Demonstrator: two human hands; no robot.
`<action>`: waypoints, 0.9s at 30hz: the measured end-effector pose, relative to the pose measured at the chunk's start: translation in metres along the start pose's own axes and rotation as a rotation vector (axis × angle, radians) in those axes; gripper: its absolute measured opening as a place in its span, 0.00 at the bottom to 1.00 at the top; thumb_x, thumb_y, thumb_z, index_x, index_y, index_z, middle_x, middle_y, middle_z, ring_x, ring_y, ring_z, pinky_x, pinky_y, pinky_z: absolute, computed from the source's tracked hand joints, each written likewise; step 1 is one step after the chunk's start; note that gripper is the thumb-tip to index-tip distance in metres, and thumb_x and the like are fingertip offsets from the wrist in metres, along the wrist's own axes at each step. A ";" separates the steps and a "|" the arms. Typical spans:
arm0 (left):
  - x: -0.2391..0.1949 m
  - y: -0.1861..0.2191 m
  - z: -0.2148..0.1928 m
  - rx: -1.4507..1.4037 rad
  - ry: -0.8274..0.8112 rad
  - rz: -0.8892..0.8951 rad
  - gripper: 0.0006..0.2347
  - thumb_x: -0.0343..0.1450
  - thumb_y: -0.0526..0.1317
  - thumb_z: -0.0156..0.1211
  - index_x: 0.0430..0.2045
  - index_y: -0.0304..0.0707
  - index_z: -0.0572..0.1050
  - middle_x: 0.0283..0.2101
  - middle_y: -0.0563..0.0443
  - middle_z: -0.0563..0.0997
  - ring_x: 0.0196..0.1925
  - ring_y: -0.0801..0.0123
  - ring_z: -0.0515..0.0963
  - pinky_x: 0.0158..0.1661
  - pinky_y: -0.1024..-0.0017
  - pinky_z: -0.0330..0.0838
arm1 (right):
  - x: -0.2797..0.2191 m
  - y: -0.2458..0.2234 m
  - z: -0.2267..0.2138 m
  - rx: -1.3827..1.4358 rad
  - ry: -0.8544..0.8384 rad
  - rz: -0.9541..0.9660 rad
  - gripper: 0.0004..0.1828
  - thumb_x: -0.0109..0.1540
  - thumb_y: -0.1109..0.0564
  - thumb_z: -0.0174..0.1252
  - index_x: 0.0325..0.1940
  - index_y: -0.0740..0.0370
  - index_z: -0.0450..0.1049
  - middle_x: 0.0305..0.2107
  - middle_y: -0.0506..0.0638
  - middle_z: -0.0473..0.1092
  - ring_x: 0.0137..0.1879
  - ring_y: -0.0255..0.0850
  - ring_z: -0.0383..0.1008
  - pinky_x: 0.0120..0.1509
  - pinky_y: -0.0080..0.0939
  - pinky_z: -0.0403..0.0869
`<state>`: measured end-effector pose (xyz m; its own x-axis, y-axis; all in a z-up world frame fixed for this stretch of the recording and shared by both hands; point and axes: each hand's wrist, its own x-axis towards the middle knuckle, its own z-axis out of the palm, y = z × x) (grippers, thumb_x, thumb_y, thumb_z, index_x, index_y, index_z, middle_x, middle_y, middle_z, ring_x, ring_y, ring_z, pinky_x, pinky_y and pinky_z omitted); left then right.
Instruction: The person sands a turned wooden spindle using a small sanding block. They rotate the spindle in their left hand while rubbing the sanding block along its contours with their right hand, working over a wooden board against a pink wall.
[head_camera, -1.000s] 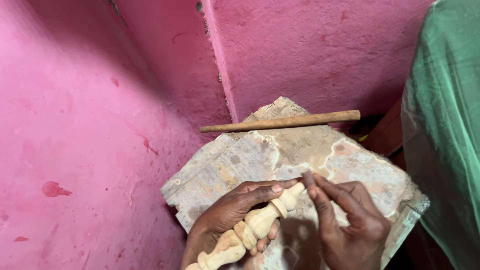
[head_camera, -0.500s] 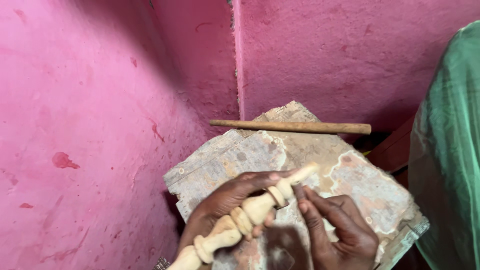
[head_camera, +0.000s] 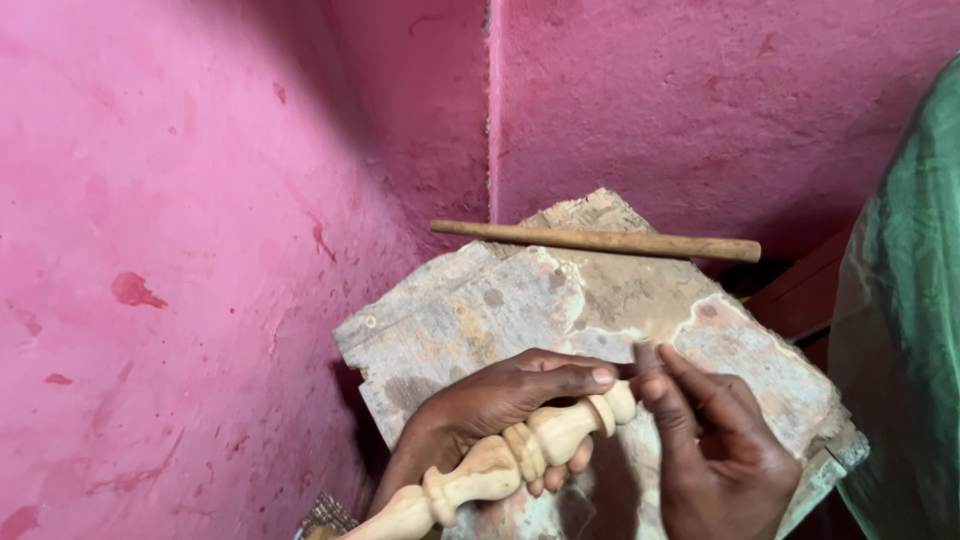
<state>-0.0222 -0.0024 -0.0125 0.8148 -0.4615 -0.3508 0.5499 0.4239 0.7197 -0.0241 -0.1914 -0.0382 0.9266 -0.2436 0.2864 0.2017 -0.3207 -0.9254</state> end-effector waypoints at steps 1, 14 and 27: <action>0.009 -0.002 -0.003 0.033 -0.077 -0.059 0.16 0.76 0.46 0.62 0.47 0.29 0.78 0.25 0.45 0.78 0.19 0.73 0.76 0.19 0.78 0.71 | 0.002 0.003 -0.002 0.045 0.028 0.022 0.12 0.64 0.62 0.61 0.51 0.69 0.79 0.36 0.56 0.79 0.46 0.39 0.83 0.50 0.39 0.81; 0.067 -0.051 -0.007 0.114 -0.388 -0.321 0.18 0.82 0.49 0.54 0.49 0.26 0.73 0.30 0.35 0.80 0.23 0.61 0.82 0.22 0.70 0.78 | 0.025 0.044 -0.019 0.467 0.100 0.443 0.13 0.67 0.60 0.58 0.53 0.71 0.77 0.37 0.59 0.78 0.42 0.43 0.81 0.32 0.35 0.74; 0.062 -0.047 -0.026 -0.103 -0.637 0.389 0.42 0.74 0.64 0.55 0.65 0.09 0.68 0.52 0.24 0.79 0.51 0.52 0.81 0.55 0.65 0.80 | 0.042 0.076 -0.036 0.867 0.148 0.666 0.19 0.68 0.58 0.61 0.58 0.76 0.74 0.37 0.58 0.76 0.36 0.33 0.75 0.38 0.25 0.78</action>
<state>0.0077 -0.0303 -0.0838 0.7070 -0.6121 0.3542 0.2840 0.7044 0.6505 0.0188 -0.2588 -0.0872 0.8970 -0.2548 -0.3613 -0.1163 0.6526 -0.7488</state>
